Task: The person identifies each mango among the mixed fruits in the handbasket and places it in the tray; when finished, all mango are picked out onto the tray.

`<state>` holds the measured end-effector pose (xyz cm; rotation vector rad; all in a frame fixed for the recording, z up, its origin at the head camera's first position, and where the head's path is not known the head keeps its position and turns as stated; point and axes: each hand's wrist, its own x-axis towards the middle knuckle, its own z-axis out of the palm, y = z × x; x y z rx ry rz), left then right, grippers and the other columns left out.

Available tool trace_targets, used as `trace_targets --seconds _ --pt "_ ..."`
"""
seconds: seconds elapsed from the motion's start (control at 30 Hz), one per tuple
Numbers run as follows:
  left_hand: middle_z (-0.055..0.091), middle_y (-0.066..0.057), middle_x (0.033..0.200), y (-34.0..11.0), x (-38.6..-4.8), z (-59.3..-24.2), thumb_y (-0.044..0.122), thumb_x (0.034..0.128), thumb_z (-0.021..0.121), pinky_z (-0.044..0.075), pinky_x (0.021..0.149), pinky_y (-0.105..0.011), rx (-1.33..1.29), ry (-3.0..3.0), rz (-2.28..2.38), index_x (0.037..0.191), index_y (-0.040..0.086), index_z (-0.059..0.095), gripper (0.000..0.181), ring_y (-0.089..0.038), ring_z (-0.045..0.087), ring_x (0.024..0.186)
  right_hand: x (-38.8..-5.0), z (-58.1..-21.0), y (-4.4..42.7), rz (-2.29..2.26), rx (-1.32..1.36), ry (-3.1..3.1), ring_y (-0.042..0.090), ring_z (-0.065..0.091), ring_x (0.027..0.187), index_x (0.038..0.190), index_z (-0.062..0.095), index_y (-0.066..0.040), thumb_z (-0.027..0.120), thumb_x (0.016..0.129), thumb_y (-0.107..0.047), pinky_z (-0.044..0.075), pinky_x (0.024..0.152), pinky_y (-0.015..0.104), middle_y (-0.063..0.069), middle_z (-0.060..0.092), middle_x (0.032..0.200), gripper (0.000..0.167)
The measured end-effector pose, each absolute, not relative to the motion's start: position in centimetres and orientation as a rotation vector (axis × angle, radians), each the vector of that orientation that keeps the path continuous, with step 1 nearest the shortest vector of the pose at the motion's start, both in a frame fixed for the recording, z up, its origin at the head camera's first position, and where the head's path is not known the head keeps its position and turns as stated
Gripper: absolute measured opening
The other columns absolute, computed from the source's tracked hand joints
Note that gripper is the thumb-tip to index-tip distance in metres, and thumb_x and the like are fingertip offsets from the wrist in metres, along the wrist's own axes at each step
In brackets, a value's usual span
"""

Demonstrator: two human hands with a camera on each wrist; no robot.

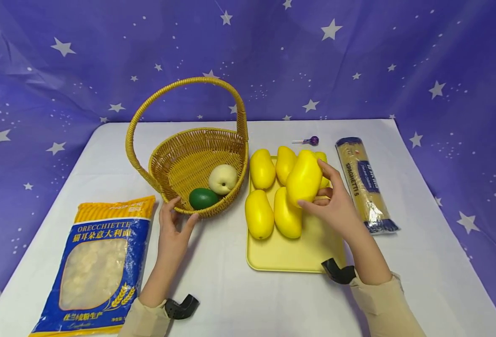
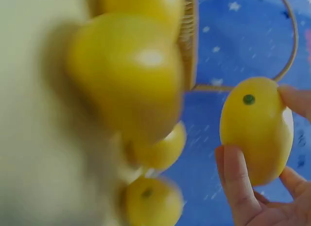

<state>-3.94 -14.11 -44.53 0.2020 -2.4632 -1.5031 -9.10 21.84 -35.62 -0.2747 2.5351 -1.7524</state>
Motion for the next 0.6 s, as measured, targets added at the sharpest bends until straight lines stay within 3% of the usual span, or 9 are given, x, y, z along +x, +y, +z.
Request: trace_targets --seconds 0.2,0.6 --pt "0.009 -0.009 0.158 -14.1 -3.9 -44.3 0.041 0.0912 0.065 0.031 0.104 -0.057 0.2 -2.462 -1.507 0.141 0.03 0.035 0.06 -0.034 0.026 0.139 -7.2 -37.7 25.6 -1.559 -0.266 2.596 0.008 0.056 0.09 0.155 0.015 -0.021 0.077 0.081 -0.004 0.051 0.071 0.017 0.024 0.026 0.144 0.098" --pt "0.014 -0.013 0.156 -14.0 -3.9 -44.2 0.037 0.0919 0.066 0.03 0.104 -0.058 0.197 -2.448 -1.509 0.14 0.025 0.037 0.058 -0.034 0.029 0.138 -6.0 -40.7 27.3 -1.403 -0.307 2.47 0.021 0.057 0.087 0.153 0.02 -0.018 0.079 0.082 -0.013 0.05 0.07 0.024 0.021 0.028 0.145 0.093"
